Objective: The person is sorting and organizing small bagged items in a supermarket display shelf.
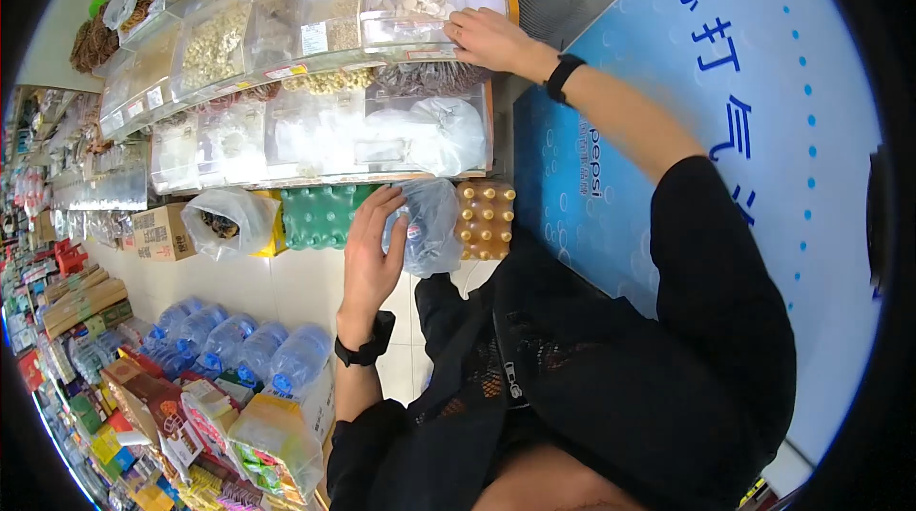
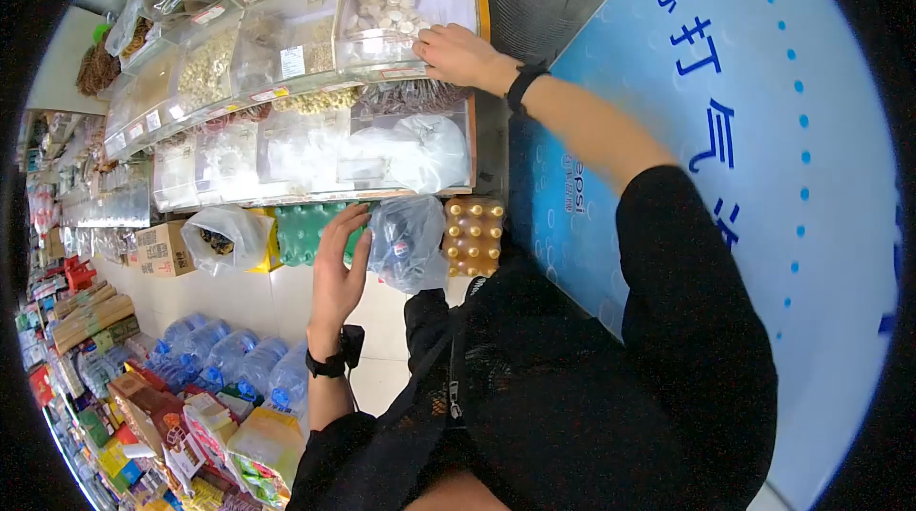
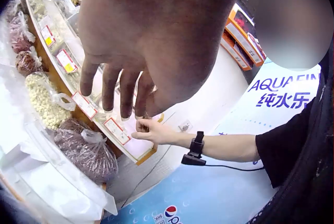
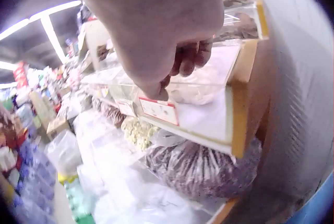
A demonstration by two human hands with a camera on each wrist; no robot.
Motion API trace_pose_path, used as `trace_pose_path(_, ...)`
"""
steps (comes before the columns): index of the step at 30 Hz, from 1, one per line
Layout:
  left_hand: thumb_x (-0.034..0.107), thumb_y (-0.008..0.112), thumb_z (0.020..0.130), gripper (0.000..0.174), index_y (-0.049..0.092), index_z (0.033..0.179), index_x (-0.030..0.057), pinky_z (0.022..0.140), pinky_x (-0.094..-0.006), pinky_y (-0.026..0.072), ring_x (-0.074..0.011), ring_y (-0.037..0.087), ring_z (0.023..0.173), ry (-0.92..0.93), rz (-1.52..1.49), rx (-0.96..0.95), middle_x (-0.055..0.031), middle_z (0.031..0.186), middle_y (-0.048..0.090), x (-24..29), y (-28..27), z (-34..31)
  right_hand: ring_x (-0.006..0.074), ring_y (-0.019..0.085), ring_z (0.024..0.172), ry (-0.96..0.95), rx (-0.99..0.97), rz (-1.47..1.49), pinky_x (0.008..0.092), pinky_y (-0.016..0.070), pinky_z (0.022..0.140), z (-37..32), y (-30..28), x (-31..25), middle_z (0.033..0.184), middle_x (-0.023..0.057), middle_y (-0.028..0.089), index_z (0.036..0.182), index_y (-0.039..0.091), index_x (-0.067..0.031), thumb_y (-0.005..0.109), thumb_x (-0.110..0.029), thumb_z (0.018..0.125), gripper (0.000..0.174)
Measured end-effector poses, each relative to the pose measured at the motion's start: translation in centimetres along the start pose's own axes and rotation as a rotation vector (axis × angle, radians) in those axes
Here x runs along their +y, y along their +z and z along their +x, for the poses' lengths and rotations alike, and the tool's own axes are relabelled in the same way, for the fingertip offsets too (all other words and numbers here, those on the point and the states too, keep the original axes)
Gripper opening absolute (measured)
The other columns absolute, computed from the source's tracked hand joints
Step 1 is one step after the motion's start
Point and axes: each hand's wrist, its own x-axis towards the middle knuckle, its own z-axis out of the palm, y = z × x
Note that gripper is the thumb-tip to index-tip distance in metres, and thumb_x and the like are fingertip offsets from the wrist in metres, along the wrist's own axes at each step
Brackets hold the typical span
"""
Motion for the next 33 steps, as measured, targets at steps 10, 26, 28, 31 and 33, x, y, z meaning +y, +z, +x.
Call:
trace_pose_path(10, 0.005, 0.059, 0.093, 0.022, 0.063, 0.114, -0.0003, 0.101, -0.0404, 0.0439, -0.034, 0.057, 0.118, 0.243, -0.025, -0.064, -0.0156, 0.124, 0.062, -3.3, -5.6, -3.8, 0.0347, 0.054, 0.111, 0.641, 0.32, 0.458, 0.0412, 0.043, 0.097, -11.7, 1.5, -15.7, 0.113, 0.0156, 0.057, 0.11, 0.061, -0.0027, 0.065, -0.024, 0.091, 0.029)
trace_pose_path(26, 0.008, 0.059, 0.092, 0.022, 0.063, 0.113, 0.0007, 0.1, -0.0421, 0.0434, -0.0339, 0.057, 0.117, 0.3, 0.232, 0.005, -0.0139, 0.123, 0.062, -5.0, -14.1, -10.8, 0.0186, 0.067, 0.098, 1.032, 0.175, 0.893, 0.0336, 0.0503, 0.089, -26.1, -11.4, -29.7, 0.104, 0.0109, 0.07, 0.111, 0.064, 0.001, 0.06, -0.023, 0.098, 0.028)
trace_pose_path(28, 0.008, 0.059, 0.092, 0.022, 0.062, 0.113, 0.0018, 0.102, -0.0445, 0.0414, -0.0337, 0.056, 0.118, 0.292, 0.292, 0.031, -0.0129, 0.123, 0.062, -4.8, -15.4, -12.6, 0.0189, 0.067, 0.098, 0.995, 0.17, 0.856, 0.0337, 0.0502, 0.089, -25.3, -13.2, -30.6, 0.104, 0.011, 0.07, 0.112, 0.065, 0.0005, 0.06, -0.022, 0.098, 0.027)
trace_pose_path(31, 0.008, 0.059, 0.092, 0.021, 0.062, 0.112, 0.0033, 0.105, -0.0473, 0.0391, -0.0331, 0.054, 0.121, 0.279, 0.415, 0.079, -0.0114, 0.123, 0.062, -3.1, -17.5, -16.1, 0.0194, 0.066, 0.099, 0.879, 0.266, 0.762, 0.033, 0.0496, 0.09, -24.6, -14.8, -32.3, 0.104, 0.0112, 0.071, 0.113, 0.065, -0.0005, 0.06, -0.022, 0.098, 0.027)
trace_pose_path(33, 0.007, 0.058, 0.092, 0.021, 0.062, 0.113, 0.0033, 0.107, -0.0484, 0.0378, -0.032, 0.053, 0.124, 0.27, 0.473, 0.126, -0.011, 0.124, 0.062, -1.8, -18.9, -18.5, 0.0196, 0.066, 0.101, 0.82, 0.345, 0.783, 0.032, 0.0489, 0.091, -23.7, -16.7, -33.5, 0.104, 0.011, 0.071, 0.114, 0.065, -0.0014, 0.059, -0.022, 0.098, 0.026)
